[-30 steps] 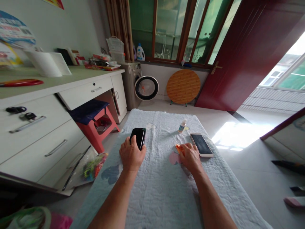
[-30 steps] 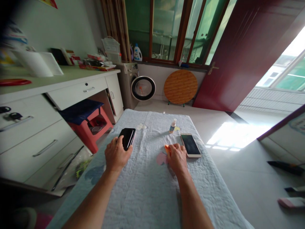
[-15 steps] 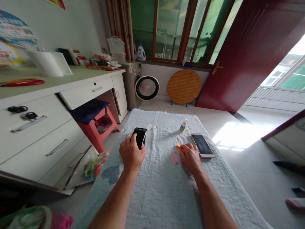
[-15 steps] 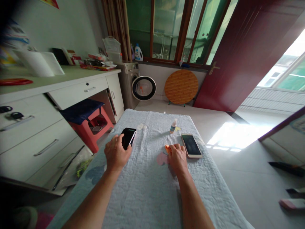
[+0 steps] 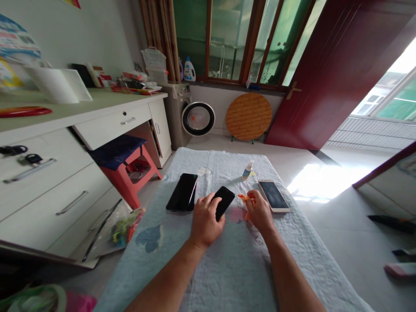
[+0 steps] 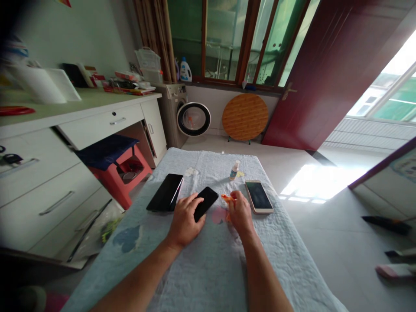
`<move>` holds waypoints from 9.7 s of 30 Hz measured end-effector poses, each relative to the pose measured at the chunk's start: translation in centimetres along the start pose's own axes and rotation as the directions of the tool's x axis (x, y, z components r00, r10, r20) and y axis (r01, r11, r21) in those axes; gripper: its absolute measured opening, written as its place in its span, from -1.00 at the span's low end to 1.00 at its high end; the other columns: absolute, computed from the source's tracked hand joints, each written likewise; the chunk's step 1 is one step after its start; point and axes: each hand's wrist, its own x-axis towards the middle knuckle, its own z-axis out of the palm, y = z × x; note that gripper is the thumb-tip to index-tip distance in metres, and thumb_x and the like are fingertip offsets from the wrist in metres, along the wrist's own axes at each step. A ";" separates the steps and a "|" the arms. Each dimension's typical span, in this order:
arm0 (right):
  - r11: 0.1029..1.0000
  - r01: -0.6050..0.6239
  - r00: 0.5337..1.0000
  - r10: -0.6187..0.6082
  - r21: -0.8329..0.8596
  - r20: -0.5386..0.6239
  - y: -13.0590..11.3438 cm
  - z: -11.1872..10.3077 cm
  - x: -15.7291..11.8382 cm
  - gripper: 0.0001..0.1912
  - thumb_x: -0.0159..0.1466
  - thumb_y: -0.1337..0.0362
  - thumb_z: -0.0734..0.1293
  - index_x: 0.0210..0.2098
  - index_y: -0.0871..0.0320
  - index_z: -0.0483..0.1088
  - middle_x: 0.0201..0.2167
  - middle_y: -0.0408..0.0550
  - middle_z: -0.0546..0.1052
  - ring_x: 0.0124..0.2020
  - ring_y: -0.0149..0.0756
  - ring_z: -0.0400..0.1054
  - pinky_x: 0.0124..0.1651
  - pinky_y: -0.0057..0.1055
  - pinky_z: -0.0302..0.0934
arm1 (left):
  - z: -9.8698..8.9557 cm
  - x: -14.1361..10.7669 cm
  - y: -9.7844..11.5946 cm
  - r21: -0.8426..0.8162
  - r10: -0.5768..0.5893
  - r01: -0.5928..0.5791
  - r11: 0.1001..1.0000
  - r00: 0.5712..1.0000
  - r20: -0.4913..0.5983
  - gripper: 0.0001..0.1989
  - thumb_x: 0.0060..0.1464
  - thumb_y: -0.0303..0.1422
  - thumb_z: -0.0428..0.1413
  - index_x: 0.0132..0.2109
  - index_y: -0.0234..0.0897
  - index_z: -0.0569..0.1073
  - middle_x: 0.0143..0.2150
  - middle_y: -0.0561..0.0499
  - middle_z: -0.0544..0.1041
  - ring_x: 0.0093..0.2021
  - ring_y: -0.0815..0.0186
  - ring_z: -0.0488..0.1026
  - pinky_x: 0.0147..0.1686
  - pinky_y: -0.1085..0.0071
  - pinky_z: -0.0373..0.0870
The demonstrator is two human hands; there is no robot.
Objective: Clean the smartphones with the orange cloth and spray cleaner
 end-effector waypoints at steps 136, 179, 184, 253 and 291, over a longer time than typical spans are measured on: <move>0.959 0.285 0.931 -0.280 0.016 0.233 -2.4 2.0 -0.2 -0.67 0.32 0.35 0.15 -0.06 0.02 0.46 -0.25 -0.08 0.45 -0.21 -0.29 0.34 -0.10 -0.41 0.22 | 0.2 -0.3 0.7 -0.002 -0.013 0.015 1.000 0.927 0.374 -0.12 -0.29 0.06 0.32 0.17 -0.22 0.32 0.19 -0.15 0.35 0.05 -0.07 0.30 0.05 0.05 0.25; 0.987 0.160 0.971 -0.162 0.025 0.178 -1.7 1.3 -0.7 -0.60 0.01 0.44 0.16 -0.14 0.13 0.26 -0.25 -0.06 0.46 -0.28 -0.28 0.35 -0.11 -0.32 0.24 | 0.0 -0.1 0.9 -0.002 -0.027 0.030 1.000 0.923 0.383 -0.12 -0.28 0.05 0.32 0.19 -0.16 0.29 0.21 -0.10 0.33 0.04 -0.05 0.32 0.04 0.07 0.26; 0.981 0.190 0.963 -0.192 0.029 0.189 -2.3 1.6 -0.2 -0.88 0.16 0.36 0.16 -0.34 0.10 0.30 -0.36 -0.09 0.47 -0.32 -0.29 0.35 -0.21 -0.39 0.19 | 0.0 -0.1 0.9 0.000 -0.017 0.019 1.000 0.926 0.377 -0.13 -0.26 0.04 0.32 0.19 -0.16 0.27 0.18 -0.10 0.34 0.03 -0.03 0.31 0.03 0.09 0.26; 0.978 0.190 0.732 -0.199 0.085 0.652 -3.5 -3.4 -0.8 -0.81 0.07 0.47 0.29 -0.42 0.14 0.54 -0.42 -0.13 0.44 -0.38 -0.40 0.31 -0.30 -0.50 0.12 | 0.1 0.0 0.0 0.020 0.030 -0.043 0.999 0.905 0.425 -0.07 -0.23 0.12 0.26 0.23 -0.27 0.27 0.28 -0.19 0.27 0.16 -0.09 0.27 0.12 0.03 0.23; 0.969 0.246 0.745 -0.174 -0.023 0.644 -4.2 -2.8 -1.4 -0.92 -0.02 0.44 0.26 -0.59 0.17 0.32 -0.54 -0.21 0.33 -0.49 -0.46 0.16 -0.43 -0.50 -0.06 | 0.1 0.4 -1.3 -0.074 0.081 -0.053 0.996 0.889 0.450 -0.08 -0.19 0.20 0.21 0.24 -0.20 0.28 0.26 -0.19 0.29 0.17 -0.07 0.28 0.15 0.03 0.21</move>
